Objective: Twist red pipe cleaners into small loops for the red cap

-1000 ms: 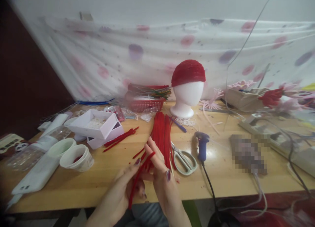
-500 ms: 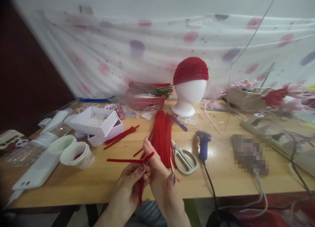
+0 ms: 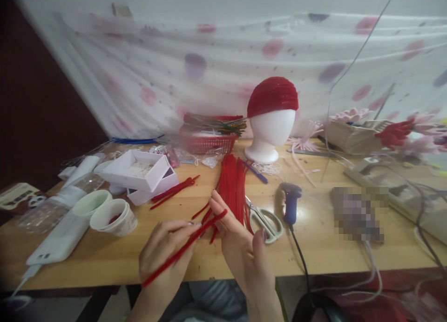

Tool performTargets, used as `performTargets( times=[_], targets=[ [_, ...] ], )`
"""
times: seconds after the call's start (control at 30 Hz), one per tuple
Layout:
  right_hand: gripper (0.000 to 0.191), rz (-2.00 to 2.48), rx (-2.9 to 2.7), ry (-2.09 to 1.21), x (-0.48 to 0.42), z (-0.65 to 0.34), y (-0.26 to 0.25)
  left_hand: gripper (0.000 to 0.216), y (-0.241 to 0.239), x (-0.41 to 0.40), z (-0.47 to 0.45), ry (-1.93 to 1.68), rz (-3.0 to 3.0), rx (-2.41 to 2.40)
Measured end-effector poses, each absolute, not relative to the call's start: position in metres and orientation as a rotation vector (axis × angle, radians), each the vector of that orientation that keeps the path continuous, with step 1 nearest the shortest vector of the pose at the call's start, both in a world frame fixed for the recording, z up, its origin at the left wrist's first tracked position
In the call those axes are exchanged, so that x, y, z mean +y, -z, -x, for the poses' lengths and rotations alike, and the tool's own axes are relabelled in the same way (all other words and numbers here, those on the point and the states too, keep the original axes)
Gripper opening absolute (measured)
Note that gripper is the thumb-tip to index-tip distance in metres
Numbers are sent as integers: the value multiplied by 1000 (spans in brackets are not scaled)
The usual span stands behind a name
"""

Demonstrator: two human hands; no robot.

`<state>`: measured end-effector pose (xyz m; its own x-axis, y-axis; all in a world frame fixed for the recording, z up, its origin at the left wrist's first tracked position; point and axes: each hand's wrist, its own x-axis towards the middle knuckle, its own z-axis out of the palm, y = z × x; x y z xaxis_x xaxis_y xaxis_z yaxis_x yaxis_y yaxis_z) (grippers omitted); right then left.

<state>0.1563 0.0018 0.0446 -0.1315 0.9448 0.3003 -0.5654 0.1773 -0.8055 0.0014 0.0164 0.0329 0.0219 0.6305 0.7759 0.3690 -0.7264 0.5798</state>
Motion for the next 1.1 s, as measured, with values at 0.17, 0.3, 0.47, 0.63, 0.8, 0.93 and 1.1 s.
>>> performTargets(
  times=[0.17, 0.3, 0.47, 0.63, 0.8, 0.93, 1.1],
  targets=[
    [77, 492, -1021, -1353, 2, -154, -43, 35, -27, 7, -12, -1180, -936, 1052],
    [81, 512, -996, -1432, 0, -152, -40, 47, -23, 7, -20, -721, -401, 594],
    [85, 483, -1013, -1516, -3, -153, -34, 41, -25, 2, -28, -706, -117, 408],
    [93, 489, -1054, -1453, -4, -151, -33, 32, -40, -1, -22, -875, -354, 576],
    [88, 491, -1107, -1422, -4, -150, -36, 14, -35, 0, -11, -1139, -1098, 928],
    [90, 516, -1006, -1456, -3, -146, -36, 17, -24, 7, 2, -1677, -2273, 1055],
    [86, 531, -945, -1461, 0, -141, -37, 28, -19, 11, 5, -1759, -2340, 1085]
  ],
)
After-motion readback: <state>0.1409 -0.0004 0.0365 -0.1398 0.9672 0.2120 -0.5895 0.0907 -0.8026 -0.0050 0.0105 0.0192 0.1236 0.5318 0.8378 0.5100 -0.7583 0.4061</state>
